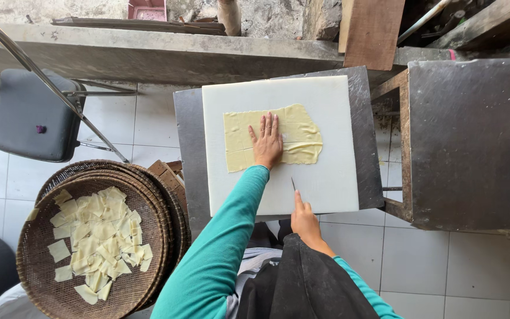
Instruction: The person cuts thin sheets of dough into strips on a white cutting board using a knife, then transfers the cut pieces into a woven basket. The process repeats with multiple sheets of dough.
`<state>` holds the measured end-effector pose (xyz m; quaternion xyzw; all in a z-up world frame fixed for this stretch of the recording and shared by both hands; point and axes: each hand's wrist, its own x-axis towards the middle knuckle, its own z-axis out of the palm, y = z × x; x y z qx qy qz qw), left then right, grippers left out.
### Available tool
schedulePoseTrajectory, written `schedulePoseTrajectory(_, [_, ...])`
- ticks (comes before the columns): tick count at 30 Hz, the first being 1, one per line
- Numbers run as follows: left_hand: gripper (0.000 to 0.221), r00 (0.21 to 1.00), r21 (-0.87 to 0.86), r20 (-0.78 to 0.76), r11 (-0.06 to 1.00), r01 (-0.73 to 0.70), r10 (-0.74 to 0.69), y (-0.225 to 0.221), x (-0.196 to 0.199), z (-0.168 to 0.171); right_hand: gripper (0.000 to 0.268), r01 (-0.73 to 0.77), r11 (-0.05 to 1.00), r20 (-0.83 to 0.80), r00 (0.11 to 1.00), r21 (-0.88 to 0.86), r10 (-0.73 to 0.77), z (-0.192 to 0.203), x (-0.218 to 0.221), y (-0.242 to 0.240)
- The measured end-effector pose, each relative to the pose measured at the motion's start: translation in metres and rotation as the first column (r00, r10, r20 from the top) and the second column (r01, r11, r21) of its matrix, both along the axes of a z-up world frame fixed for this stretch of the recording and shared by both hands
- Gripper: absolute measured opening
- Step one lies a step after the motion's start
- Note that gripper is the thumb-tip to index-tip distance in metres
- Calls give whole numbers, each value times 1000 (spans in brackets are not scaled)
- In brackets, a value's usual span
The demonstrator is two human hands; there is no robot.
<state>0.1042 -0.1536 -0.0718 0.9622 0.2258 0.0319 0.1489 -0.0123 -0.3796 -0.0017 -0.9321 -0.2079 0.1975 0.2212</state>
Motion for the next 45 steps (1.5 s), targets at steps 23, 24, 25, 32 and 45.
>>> schedulePoseTrajectory(23, [62, 974, -68, 220, 997, -34, 49, -46, 21, -7, 63, 112, 979, 90, 988, 173, -129, -30, 16, -59])
schedulePoseTrajectory(24, [63, 954, -175, 284, 983, -47, 96, -40, 13, -1, 61, 185, 948, 125, 967, 258, -222, -35, 35, -64])
schedulePoseTrajectory(25, [64, 930, -278, 339, 959, -49, 146, -30, 1, 5, 59, 251, 904, 148, 937, 346, -317, -40, 54, -67])
schedulePoseTrajectory(32, [57, 592, -34, 155, 603, -797, 791, 35, -184, 29, 23, 401, 901, 257, 865, 166, -432, -63, 169, -107])
schedulePoseTrajectory(45, [44, 651, -371, -64, 588, -719, 756, 30, -272, 20, 28, 581, 751, -712, 667, 313, -219, 14, 192, -124])
